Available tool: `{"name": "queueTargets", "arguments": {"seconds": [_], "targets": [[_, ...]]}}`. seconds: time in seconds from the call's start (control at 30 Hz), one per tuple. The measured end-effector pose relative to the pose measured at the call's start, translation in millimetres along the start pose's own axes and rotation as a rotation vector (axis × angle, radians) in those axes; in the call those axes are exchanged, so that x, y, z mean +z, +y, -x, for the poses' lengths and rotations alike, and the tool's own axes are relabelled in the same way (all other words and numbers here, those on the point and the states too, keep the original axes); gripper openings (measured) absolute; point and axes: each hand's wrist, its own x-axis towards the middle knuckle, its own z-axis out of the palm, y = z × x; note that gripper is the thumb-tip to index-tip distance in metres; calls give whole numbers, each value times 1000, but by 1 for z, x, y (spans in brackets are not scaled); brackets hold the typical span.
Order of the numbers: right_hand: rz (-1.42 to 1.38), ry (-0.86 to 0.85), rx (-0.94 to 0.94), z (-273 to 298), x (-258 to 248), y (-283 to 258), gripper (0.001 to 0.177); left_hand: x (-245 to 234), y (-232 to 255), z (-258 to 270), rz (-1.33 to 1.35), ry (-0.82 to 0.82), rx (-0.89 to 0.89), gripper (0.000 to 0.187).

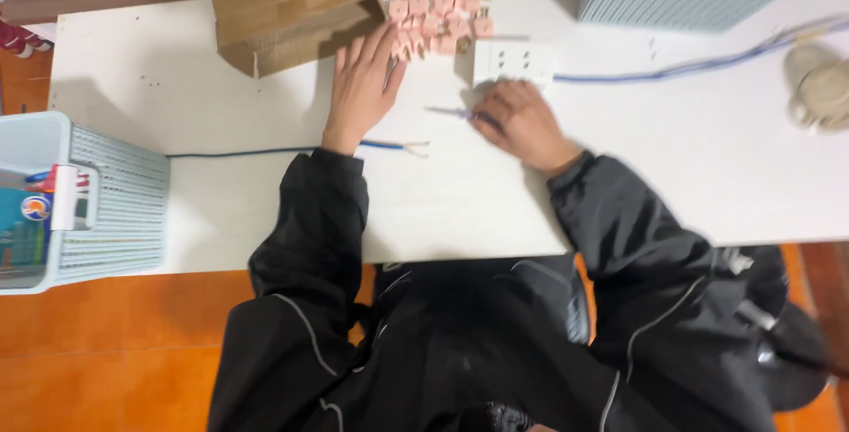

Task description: The person is assembling electrical plugs with a screwdriver. They insert metal pins into pink plastic housings and tighten screws to secure the components while working at a white desk.

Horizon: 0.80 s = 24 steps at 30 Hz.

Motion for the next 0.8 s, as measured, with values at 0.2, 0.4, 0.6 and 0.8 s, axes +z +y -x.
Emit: {"name": "queueTargets", "arguments": {"seconds": [0.2, 0.4, 0.6, 0.8], "targets": [[-193, 167, 60, -1, -7, 1, 21, 29, -7, 12, -53, 71, 11, 55], [-286, 222, 178, -4, -13, -6, 18, 38, -3, 15, -70, 262, 71, 46], [-343, 264, 286, -9, -22, -13, 20, 50, 0, 18, 15, 274, 6, 48], [-404, 293, 392, -7, -20, -13, 21, 40, 18, 19, 259, 97, -174, 38]]}}
